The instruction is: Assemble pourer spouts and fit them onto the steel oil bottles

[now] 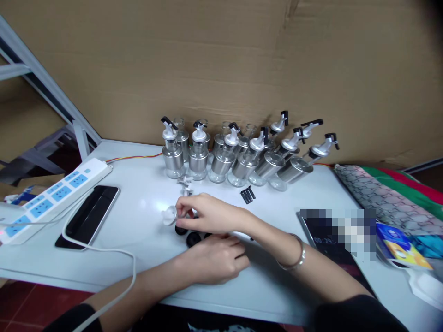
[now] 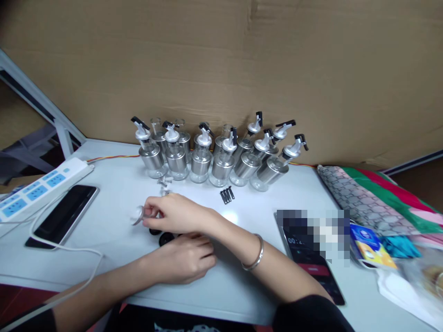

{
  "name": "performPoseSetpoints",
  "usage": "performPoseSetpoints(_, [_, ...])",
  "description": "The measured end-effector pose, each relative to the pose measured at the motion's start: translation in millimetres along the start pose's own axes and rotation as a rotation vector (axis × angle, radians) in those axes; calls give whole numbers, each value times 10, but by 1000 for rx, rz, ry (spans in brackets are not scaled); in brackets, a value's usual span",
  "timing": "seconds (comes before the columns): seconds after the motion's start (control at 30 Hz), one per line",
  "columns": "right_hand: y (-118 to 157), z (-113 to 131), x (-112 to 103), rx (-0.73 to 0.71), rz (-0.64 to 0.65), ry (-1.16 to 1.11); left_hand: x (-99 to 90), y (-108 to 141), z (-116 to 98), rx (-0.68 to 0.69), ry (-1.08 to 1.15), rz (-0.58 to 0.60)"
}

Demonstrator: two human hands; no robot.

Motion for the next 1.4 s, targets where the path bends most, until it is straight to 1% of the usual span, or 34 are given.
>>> performPoseSetpoints(0.07, [-2,-8,24,6,25,125,8,5,3,-3,-10,9])
performPoseSetpoints(0.1, [-4,-26,26,16,14,190,6,6,7,-2,-13,6])
performPoseSetpoints(0.2, [-8,-103,-17,73,-76,342,-13,2,15,10,-9,-19])
performPoseSetpoints(0.27, [2,-138,-77,114,-142,373,-35,-5,21,0,0,-17])
performPoseSetpoints(0.33, [40,-137,-146,136,-179,359,-67,-15,34,-16,10,-3])
performPoseSetpoints(0.43, [179,-83,-237,117,-214,328,-134,-29,71,-30,25,-18])
performPoseSetpoints(0.5, [325,-45,-284,95,-265,311,-192,-36,104,-43,39,-77])
performPoseSetpoints(0.67, [732,-74,-343,93,-437,219,-335,-44,173,-153,79,-332])
performPoseSetpoints(0.77, [908,-165,-341,65,-531,167,-359,-45,199,-236,44,-414])
performPoseSetpoints(0.87, [1022,-268,-322,48,-575,79,-343,-40,240,-352,-13,-459])
performPoseSetpoints(0.9, [1049,-300,-315,58,-582,36,-335,-37,260,-400,-23,-460])
performPoseSetpoints(0.97, [1093,-355,-303,97,-599,-54,-318,-32,302,-482,-14,-426])
performPoseSetpoints(1.03, [1123,-393,-294,129,-616,-132,-304,-30,342,-505,14,-372])
performPoseSetpoints(1.13, [1145,-411,-281,122,-616,-200,-284,-29,382,-443,44,-295])
performPoseSetpoints(1.27, [1131,-409,-243,107,-604,-212,-256,-23,406,-350,87,-220])
performPoseSetpoints(1.4, [1109,-420,-217,112,-647,-206,-246,-15,423,-346,95,-205])
Point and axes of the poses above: each hand's wrist, its own y-axis away from the middle knuckle, its own x-axis out of the palm, z = x × y, the point moved 1 cm from there along -y, towards the middle knuckle, and after that the axes turned 11 degrees about -y, right-handed, at the moved point
